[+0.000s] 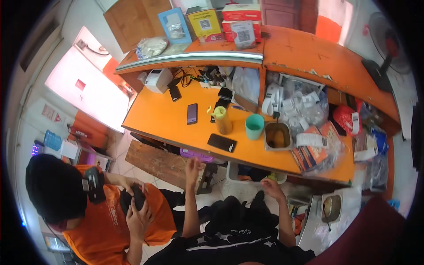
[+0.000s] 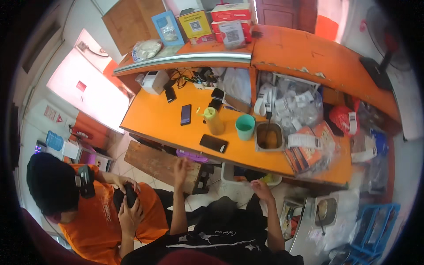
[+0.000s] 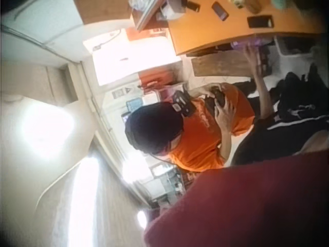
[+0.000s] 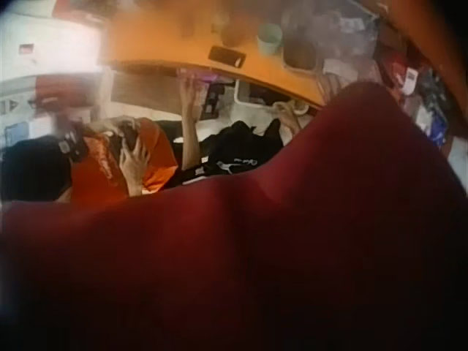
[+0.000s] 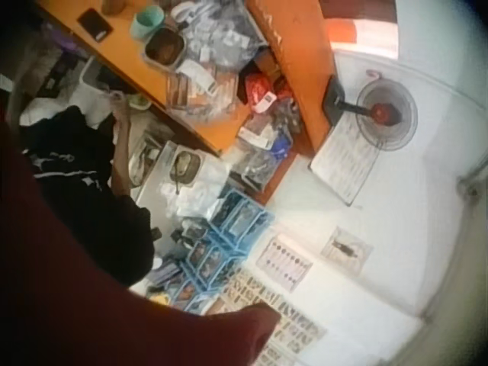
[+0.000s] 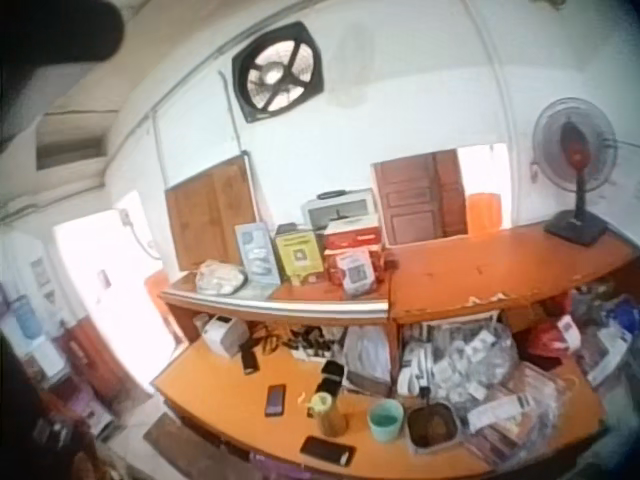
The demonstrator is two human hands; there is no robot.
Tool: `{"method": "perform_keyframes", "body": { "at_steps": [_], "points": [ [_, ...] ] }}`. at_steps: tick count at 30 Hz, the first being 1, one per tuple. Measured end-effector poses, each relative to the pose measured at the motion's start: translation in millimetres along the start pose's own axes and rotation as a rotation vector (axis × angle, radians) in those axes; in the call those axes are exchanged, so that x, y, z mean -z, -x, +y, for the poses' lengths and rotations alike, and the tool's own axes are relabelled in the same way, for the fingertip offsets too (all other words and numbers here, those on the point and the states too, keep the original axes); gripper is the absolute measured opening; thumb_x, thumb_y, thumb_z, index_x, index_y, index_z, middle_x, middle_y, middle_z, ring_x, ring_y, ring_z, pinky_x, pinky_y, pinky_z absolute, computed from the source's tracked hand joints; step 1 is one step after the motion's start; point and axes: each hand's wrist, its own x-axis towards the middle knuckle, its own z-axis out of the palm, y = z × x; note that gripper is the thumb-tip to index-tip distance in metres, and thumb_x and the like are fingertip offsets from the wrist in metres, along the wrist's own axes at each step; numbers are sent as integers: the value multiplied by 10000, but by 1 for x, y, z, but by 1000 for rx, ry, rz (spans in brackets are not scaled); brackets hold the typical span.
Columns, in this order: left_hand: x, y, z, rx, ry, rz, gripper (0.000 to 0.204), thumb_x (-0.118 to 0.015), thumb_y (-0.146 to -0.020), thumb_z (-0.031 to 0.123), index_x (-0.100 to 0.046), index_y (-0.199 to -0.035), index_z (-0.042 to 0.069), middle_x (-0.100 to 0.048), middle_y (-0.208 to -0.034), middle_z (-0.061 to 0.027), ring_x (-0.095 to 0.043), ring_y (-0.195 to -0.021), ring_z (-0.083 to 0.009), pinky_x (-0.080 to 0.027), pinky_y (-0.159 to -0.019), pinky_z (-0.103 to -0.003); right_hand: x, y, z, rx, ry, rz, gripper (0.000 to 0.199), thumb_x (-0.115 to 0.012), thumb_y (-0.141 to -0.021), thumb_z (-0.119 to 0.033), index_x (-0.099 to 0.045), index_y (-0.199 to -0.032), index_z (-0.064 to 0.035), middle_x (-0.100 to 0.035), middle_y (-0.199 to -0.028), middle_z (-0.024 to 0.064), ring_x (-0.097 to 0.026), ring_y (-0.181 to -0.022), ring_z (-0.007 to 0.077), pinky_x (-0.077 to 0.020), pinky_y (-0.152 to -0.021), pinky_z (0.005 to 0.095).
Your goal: The person cuts open plastic bags of food items using shears and places the food into a metal bowl, then carries the bowl to a counter and organizes packaging materials and labels while holding a handheld electronic device.
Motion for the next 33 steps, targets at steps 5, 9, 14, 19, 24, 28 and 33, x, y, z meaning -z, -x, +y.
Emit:
{"method": "perform_keyframes", "body": {
  "at_steps": [5, 9, 14, 19, 24, 28, 33],
  "points": [
    [-12, -131, 108, -168, 106, 165, 313, -470, -988, 281, -567, -1095, 3, -633, -914, -52, -581, -736, -99, -461, -628, -233, -11, -59, -89, 89, 25, -84, 265, -600, -919, -225, -606, -1120, -53, -616, -894, 18, -559, -796, 91, -478, -706, 249],
    [-4, -275, 183, -445, -74, 293, 316, -476, -982, 286, -577, -1064, -2, -638, -883, -60, -569, -725, -105, -458, -631, -268, -29, -99, -123, 95, -84, -153, 279, -602, -910, -211, -603, -1121, -30, -658, -938, 43, -608, -861, 111, -473, -774, 266],
    [26, -515, 230, -808, -503, 459, 284, -527, -932, 251, -613, -978, -15, -634, -799, -153, -605, -719, -299, -452, -655, -348, -47, -134, -194, 11, -118, -133, 295, -613, -901, -199, -595, -1153, -48, -647, -1009, 42, -601, -924, 117, -469, -815, 262],
    [136, -722, 242, -939, -1245, 469, 205, -510, -788, 76, -618, -903, -54, -626, -787, -256, -607, -779, -405, -481, -733, -454, -65, -163, -246, 135, -146, -122, 340, -624, -889, -207, -576, -1190, -57, -629, -1072, 53, -604, -949, 134, -487, -791, 265],
    [122, -787, 210, -455, -1333, 402, 338, -597, -768, 180, -590, -1036, -27, -617, -956, -289, -603, -930, -421, -488, -813, -462, -53, -189, -266, 52, -145, 41, 337, -618, -889, -202, -580, -1184, -43, -645, -1005, 63, -608, -887, 134, -489, -753, 266],
    [134, -786, 236, -530, -1525, 496, 655, -645, -795, 338, -368, -1333, 87, -499, -1235, -288, -569, -1034, -455, -473, -849, -531, -53, -211, -255, 110, -5, 144, 319, -625, -883, -199, -600, -1159, -43, -652, -959, 61, -590, -819, 122, -473, -733, 264],
    [93, -754, 233, -383, -1334, 351, 554, -581, -823, 263, -382, -1281, 23, -575, -1078, -325, -575, -994, -467, -472, -824, -524, -48, -223, -255, 65, 46, 181, 315, -648, -861, -169, -609, -1154, -60, -648, -892, 35, -573, -793, 108, -444, -714, 252]
  ]
}}
